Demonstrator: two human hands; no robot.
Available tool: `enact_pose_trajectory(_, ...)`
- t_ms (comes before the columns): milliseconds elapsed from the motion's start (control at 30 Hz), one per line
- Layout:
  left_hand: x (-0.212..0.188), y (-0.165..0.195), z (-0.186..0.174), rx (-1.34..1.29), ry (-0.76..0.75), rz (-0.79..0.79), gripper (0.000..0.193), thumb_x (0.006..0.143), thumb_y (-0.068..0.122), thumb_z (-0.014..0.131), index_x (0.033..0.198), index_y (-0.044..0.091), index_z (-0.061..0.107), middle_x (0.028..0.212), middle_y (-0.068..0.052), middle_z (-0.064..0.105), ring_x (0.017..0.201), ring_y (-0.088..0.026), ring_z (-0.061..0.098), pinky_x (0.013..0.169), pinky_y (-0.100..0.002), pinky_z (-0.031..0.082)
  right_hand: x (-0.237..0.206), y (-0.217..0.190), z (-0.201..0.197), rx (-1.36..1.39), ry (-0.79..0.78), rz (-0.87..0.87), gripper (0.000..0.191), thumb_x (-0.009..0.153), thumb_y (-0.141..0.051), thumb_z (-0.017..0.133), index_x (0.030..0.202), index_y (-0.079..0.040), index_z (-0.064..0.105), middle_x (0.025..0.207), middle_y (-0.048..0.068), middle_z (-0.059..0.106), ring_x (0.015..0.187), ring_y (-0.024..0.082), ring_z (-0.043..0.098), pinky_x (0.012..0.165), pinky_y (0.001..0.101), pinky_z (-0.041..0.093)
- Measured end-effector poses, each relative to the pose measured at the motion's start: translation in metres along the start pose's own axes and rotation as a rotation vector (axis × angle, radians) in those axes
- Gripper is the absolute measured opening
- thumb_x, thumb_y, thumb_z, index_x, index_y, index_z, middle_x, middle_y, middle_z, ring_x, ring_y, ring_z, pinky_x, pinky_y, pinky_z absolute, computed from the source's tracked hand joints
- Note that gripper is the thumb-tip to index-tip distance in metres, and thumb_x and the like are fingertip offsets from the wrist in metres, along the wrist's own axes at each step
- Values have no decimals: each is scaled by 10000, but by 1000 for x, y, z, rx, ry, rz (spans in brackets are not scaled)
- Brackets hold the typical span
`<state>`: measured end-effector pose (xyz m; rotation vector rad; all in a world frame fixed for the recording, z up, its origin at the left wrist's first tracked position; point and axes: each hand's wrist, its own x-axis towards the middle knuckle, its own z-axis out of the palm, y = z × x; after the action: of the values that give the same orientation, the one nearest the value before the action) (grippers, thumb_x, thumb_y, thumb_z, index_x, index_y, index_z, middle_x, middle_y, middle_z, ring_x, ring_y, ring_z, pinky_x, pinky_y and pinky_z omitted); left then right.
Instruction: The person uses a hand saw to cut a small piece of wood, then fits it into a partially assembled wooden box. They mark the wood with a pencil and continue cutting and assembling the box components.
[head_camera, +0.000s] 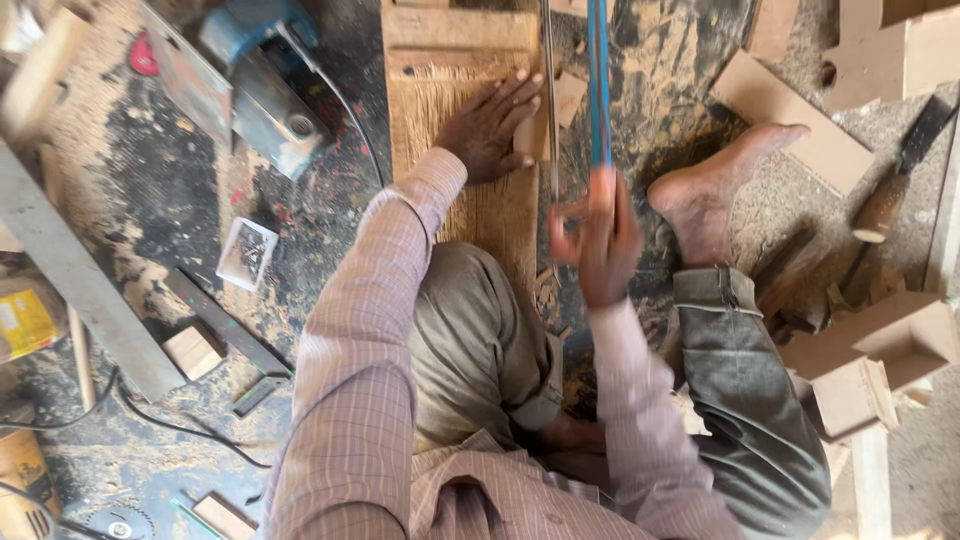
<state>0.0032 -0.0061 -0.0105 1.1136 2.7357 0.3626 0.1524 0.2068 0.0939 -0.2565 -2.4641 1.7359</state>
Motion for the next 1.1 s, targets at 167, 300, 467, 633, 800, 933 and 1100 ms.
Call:
enact_pose_trajectory(167, 0, 2, -7, -55, 13, -1, 906, 1012, 676, 492, 1614, 24, 308, 1737, -86, 125, 1609, -240, 70, 1314, -433, 81, 17, 15, 12, -450, 172, -532, 279, 1227, -264, 476, 1448, -98, 512, 1090, 199, 729, 821, 148, 734, 637, 199, 592)
enact_pose_trajectory(300, 2, 2, -10, -31, -11, 3, 896, 1007, 655, 492, 1602, 8, 320, 1739, -89, 116, 1601, -241, 60, 1304, -435, 83, -68, -22, -13, -76, 50, -85, 422, 1130, -266, 530, 1449, 11, 533, 1055, 170, 773, 576, 59, 579, 487, 228, 489)
enact_pose_trajectory(467, 5, 3, -6, -20, -61, -10, 876, 1006, 631, 518, 1581, 6, 303, 1712, -113, 103, 1572, -272, 46, 1267, -458, 87, -72, -38, -26, -350, 149, -323, 451, 1182, -328, 480, 1516, -25, 460, 1009, 129, 766, 614, 60, 587, 525, 197, 441)
enact_pose_trajectory(633, -9, 7, -3, -55, 27, 13, 906, 987, 608, 591, 1616, 18, 316, 1735, -83, 131, 1604, -241, 68, 1306, -440, 101, 20, -14, 9, 105, 3, -46, 467, 1138, -280, 450, 1493, 16, 521, 832, 45, 740, 539, 38, 515, 474, 209, 399)
enact_pose_trajectory(800, -2, 4, -8, -60, -30, -18, 902, 955, 594, 602, 1597, 27, 321, 1729, -85, 131, 1596, -235, 71, 1299, -441, 106, -15, -23, -2, 170, -23, 45, 431, 1154, -295, 433, 1439, 8, 547, 874, 75, 756, 545, 25, 517, 500, 201, 402)
enact_pose_trajectory(933, 0, 0, -2, -73, 18, 11, 887, 1003, 618, 576, 1598, 12, 320, 1738, -82, 136, 1604, -237, 73, 1309, -447, 108, -82, -42, -23, 161, 10, 120, 422, 1126, -302, 456, 1397, 7, 553, 923, 95, 777, 562, 38, 627, 457, 205, 472)
enact_pose_trajectory(1100, -2, -5, 7, -101, 23, 34, 886, 1021, 633, 553, 1595, 1, 316, 1727, -114, 140, 1595, -280, 63, 1301, -456, 109, -56, -35, -14, 370, -29, 87, 425, 1145, -275, 456, 1458, 12, 463, 1035, 104, 766, 753, 93, 738, 607, 251, 581)
